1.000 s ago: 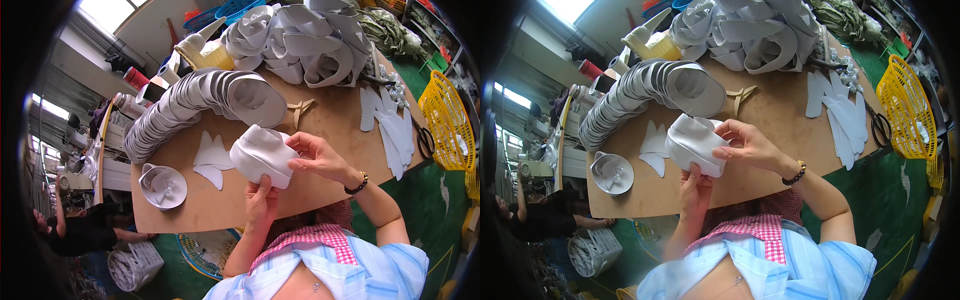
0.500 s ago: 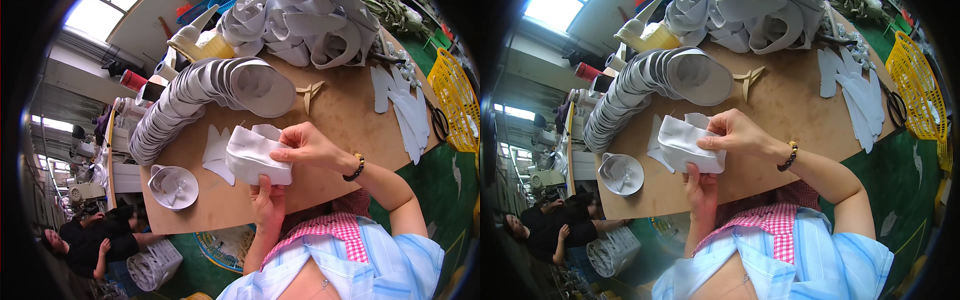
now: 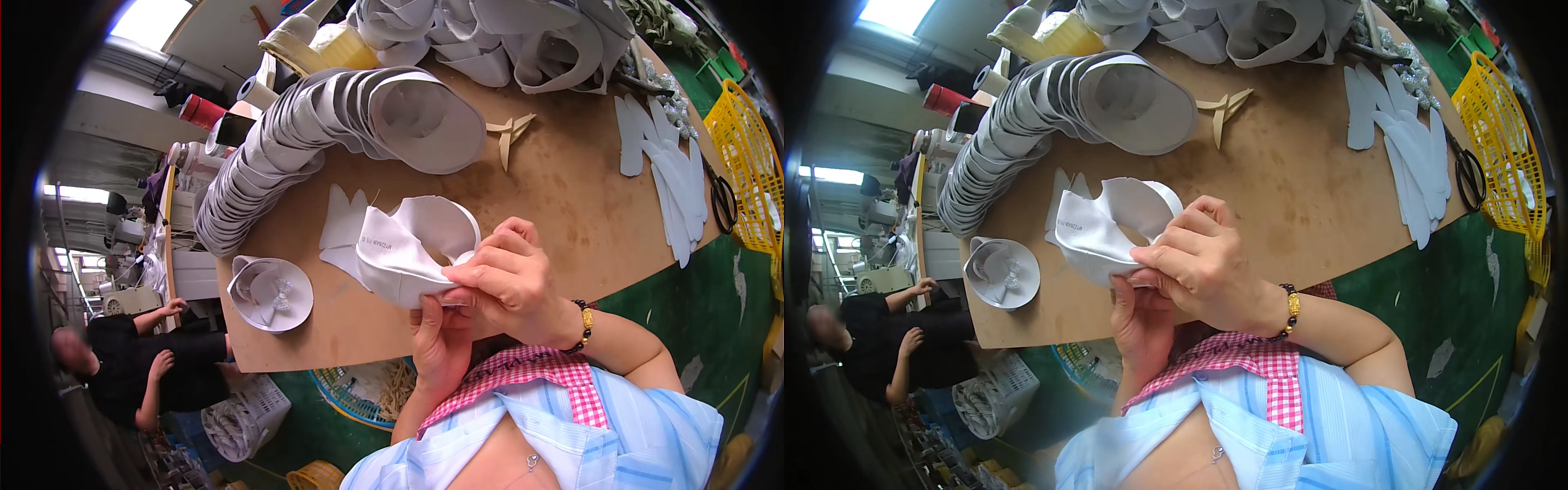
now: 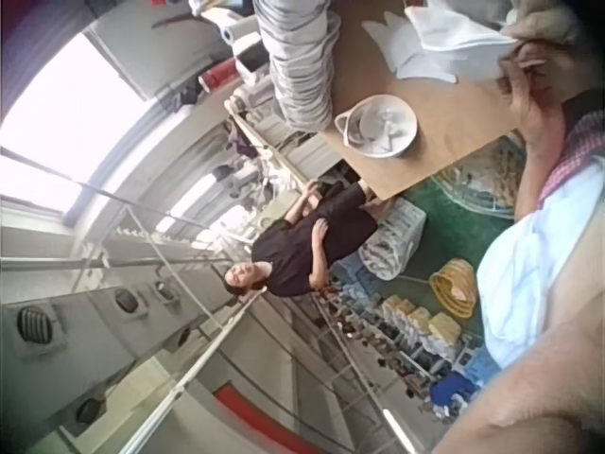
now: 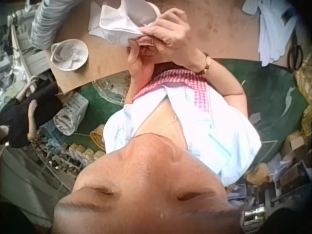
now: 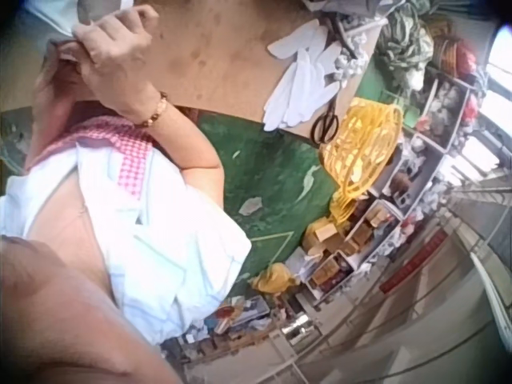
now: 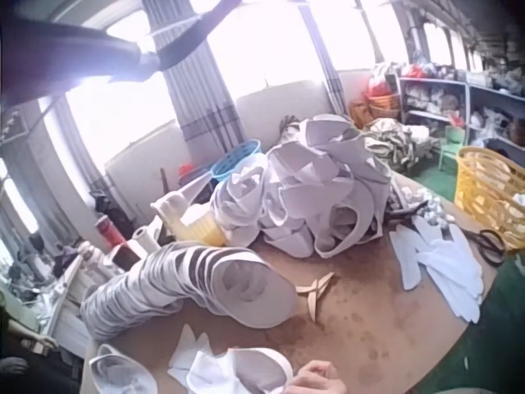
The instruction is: The person assembles shoe uppers by taking shaped padding pieces, inserting them inside the fabric uppers, and pressing and smoothing the material into place by hand.
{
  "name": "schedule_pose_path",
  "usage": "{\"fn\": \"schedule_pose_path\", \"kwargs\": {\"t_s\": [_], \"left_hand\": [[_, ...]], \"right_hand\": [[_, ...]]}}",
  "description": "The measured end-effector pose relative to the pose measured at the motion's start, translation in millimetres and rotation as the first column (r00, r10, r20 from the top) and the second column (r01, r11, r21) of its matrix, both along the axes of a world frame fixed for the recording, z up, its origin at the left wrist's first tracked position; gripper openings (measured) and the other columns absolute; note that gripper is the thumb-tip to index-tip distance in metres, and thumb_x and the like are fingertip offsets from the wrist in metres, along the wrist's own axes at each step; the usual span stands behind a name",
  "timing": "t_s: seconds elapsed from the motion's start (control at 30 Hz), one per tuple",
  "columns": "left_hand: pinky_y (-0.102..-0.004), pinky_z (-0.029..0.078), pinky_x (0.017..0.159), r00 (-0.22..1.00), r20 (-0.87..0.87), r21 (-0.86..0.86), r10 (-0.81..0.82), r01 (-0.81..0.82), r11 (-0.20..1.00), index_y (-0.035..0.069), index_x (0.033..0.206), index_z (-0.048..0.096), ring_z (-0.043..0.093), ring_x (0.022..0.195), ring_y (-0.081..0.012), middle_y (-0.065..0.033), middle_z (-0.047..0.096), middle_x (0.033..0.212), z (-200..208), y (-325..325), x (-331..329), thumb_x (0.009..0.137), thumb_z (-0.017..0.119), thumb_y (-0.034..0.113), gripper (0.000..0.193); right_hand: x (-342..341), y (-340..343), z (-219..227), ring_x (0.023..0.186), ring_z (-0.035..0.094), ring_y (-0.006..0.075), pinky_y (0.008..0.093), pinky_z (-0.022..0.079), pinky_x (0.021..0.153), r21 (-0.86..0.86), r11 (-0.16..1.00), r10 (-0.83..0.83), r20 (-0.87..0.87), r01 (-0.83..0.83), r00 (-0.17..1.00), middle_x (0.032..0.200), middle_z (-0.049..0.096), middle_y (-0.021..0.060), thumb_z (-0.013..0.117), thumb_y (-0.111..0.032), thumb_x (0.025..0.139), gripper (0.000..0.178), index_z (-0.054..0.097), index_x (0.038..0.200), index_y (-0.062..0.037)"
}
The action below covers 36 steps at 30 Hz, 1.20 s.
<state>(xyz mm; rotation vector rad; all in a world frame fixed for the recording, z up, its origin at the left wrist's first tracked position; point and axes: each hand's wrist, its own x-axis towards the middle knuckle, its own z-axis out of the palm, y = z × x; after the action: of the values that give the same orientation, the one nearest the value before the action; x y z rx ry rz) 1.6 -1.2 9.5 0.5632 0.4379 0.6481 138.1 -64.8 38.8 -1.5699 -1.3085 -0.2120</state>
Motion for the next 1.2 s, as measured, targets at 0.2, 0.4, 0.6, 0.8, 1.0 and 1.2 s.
{"fn": "schedule_pose_path", "kwargs": {"t_s": [0.2, 0.4, 0.6, 0.8, 1.0, 1.2], "left_hand": [[-0.0342, 0.041, 0.099, 0.978, 0.174, -0.128, -0.112, 0.135, 0.983, 0.008, 0.133, 0.046, 0.050, 0.116, -0.0166, -0.0040, 0.053, 0.128, -5, 1, -5, 0.098, 0.052, 0.031, 0.042], [-0.0411, 0.033, 0.107, 0.964, 0.244, 0.064, -0.107, 0.095, 0.993, 0.009, 0.138, 0.041, 0.044, 0.125, -0.0198, -0.0044, 0.047, 0.136, -11, 15, -17, 0.092, 0.062, 0.029, 0.055], [-0.0463, 0.034, 0.108, 0.975, 0.139, 0.597, -0.175, 0.058, 0.800, 0.007, 0.141, 0.038, 0.045, 0.128, -0.0248, -0.0091, 0.047, 0.139, -19, 42, -41, 0.091, 0.063, 0.028, 0.060], [-0.0438, 0.039, 0.104, 0.994, 0.108, 0.218, -0.012, -0.012, 0.976, 0.007, 0.138, 0.042, 0.050, 0.121, -0.0234, -0.0074, 0.052, 0.133, -11, 3, -28, 0.092, 0.062, 0.029, 0.055], [-0.0410, 0.042, 0.102, 0.992, 0.079, 0.222, -0.095, 0.075, 0.972, 0.005, 0.133, 0.046, 0.053, 0.117, -0.0225, -0.0082, 0.055, 0.128, 4, -9, -24, 0.092, 0.063, 0.026, 0.049], [-0.0404, 0.045, 0.100, 0.998, 0.058, 0.127, -0.012, 0.004, 0.992, 0.005, 0.128, 0.052, 0.058, 0.111, -0.0234, -0.0104, 0.060, 0.120, -3, -19, -17, 0.088, 0.067, 0.019, 0.045]], "right_hand": [[4, -1, -1, 0.074, 0.058, 0.0178, 0.0373, 0.040, 0.084, 0.019, 0.999, 0.031, 0.011, -0.031, 0.999, 0.073, 0.062, -0.0010, 0.076, -0.022, 0.071, 0.019, 0.070, 0.084, -0.0103], [14, -4, 5, 0.075, 0.058, 0.0193, 0.0359, 0.044, 0.081, 0.080, 0.984, 0.160, -0.023, -0.158, 0.987, 0.072, 0.061, 0.0001, 0.078, -0.015, 0.064, 0.019, 0.066, 0.078, -0.0100], [23, -13, 7, 0.072, 0.056, 0.0226, 0.0357, 0.045, 0.078, 0.007, 0.927, 0.375, -0.048, -0.375, 0.926, 0.069, 0.059, 0.0022, 0.078, -0.010, 0.063, 0.019, 0.063, 0.074, -0.0093], [15, -10, 11, 0.067, 0.058, 0.0232, 0.0342, 0.045, 0.059, 0.035, 0.883, 0.468, -0.146, -0.468, 0.872, 0.073, 0.061, 0.0045, 0.076, -0.012, 0.069, 0.019, 0.064, 0.082, -0.0065], [30, -21, 20, 0.067, 0.061, 0.0264, 0.0344, 0.048, 0.056, -0.183, 0.790, 0.569, -0.135, -0.585, 0.811, 0.078, 0.063, 0.0062, 0.076, -0.014, 0.071, 0.023, 0.065, 0.088, -0.0039], [17, -26, 26, 0.062, 0.063, 0.0235, 0.0288, 0.047, 0.052, -0.096, 0.878, 0.421, -0.309, -0.468, 0.853, 0.069, 0.061, 0.0062, 0.077, -0.008, 0.071, 0.020, 0.068, 0.088, -0.0043]]}}
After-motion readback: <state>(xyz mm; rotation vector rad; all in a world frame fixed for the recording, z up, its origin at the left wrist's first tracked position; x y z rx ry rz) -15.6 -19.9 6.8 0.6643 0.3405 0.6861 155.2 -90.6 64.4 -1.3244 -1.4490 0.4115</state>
